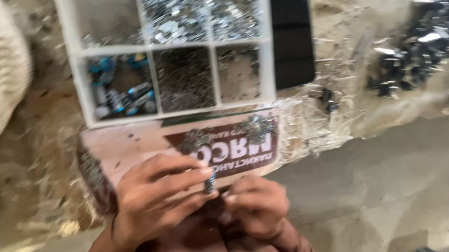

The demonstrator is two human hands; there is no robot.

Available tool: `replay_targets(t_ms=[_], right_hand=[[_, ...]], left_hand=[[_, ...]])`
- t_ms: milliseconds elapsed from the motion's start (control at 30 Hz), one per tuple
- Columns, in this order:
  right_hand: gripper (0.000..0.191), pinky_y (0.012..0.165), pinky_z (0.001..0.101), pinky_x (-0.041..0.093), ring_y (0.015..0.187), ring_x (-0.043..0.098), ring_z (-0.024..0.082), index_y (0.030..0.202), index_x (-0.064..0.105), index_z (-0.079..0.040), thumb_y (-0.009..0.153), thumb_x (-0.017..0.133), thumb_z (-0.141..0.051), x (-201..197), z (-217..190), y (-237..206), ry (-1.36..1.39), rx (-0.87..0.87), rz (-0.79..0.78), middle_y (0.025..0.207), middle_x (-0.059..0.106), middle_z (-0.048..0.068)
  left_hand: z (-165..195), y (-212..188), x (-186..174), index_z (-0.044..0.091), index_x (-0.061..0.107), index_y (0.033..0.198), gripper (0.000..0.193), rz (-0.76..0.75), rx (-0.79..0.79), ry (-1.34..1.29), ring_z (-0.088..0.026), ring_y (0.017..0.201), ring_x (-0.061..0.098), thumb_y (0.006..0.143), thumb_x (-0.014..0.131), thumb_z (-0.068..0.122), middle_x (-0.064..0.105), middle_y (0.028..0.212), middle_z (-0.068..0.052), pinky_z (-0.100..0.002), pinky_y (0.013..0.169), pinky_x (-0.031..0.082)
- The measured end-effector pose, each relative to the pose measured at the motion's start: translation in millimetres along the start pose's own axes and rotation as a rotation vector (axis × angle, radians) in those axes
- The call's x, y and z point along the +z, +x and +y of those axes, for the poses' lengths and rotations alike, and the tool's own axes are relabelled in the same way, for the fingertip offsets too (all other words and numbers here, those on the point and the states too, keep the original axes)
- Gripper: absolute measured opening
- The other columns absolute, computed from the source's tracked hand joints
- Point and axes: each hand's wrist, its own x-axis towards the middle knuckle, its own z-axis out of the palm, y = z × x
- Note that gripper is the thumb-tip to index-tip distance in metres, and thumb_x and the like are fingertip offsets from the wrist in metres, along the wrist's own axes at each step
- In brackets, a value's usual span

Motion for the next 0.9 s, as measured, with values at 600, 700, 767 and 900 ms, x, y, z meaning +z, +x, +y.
replay_targets(t_ms=[600, 700, 767, 900], right_hand=[[0.028, 0.075, 0.0333, 0.058, 0.08, 0.071, 0.026, 0.096, 0.067, -0.002, 0.075, 0.078, 0.013, 29, -26, 33, -0.261, -0.188, 0.198, 0.092, 0.073, 0.013], [0.029, 0.073, 0.03, 0.056, 0.083, 0.069, 0.024, 0.1, 0.07, -0.003, 0.076, 0.078, 0.01, 29, -25, 27, -0.314, -0.183, 0.174, 0.094, 0.071, 0.013], [0.028, 0.072, 0.0257, 0.054, 0.087, 0.068, 0.021, 0.105, 0.071, -0.006, 0.081, 0.079, 0.006, 24, -26, 20, -0.276, -0.11, 0.085, 0.098, 0.07, 0.01], [0.026, 0.079, 0.0251, 0.053, 0.092, 0.064, 0.015, 0.118, 0.067, 0.003, 0.093, 0.07, -0.001, 14, -23, 5, 0.19, 0.362, 0.115, 0.113, 0.065, 0.011]], left_hand=[[-1, -20, 4, 0.015, 0.074, 0.121, 0.044, 0.031, 0.05, -0.018, -0.022, 0.094, 0.074, 0.08, 0.087, 0.014, 0.071, 0.114, -0.004, -0.034, 0.08, 0.06], [-1, -21, 5, 0.016, 0.075, 0.122, 0.044, 0.039, 0.075, 0.024, -0.021, 0.093, 0.073, 0.079, 0.086, 0.013, 0.071, 0.115, -0.004, -0.034, 0.08, 0.06], [-2, -20, 4, 0.016, 0.076, 0.122, 0.046, 0.036, 0.094, 0.083, -0.021, 0.092, 0.073, 0.078, 0.085, 0.012, 0.071, 0.115, -0.003, -0.035, 0.079, 0.059], [-1, -20, 1, 0.015, 0.074, 0.123, 0.045, 0.022, 0.118, 0.057, -0.022, 0.092, 0.073, 0.08, 0.087, 0.012, 0.071, 0.117, -0.004, -0.036, 0.079, 0.058]])
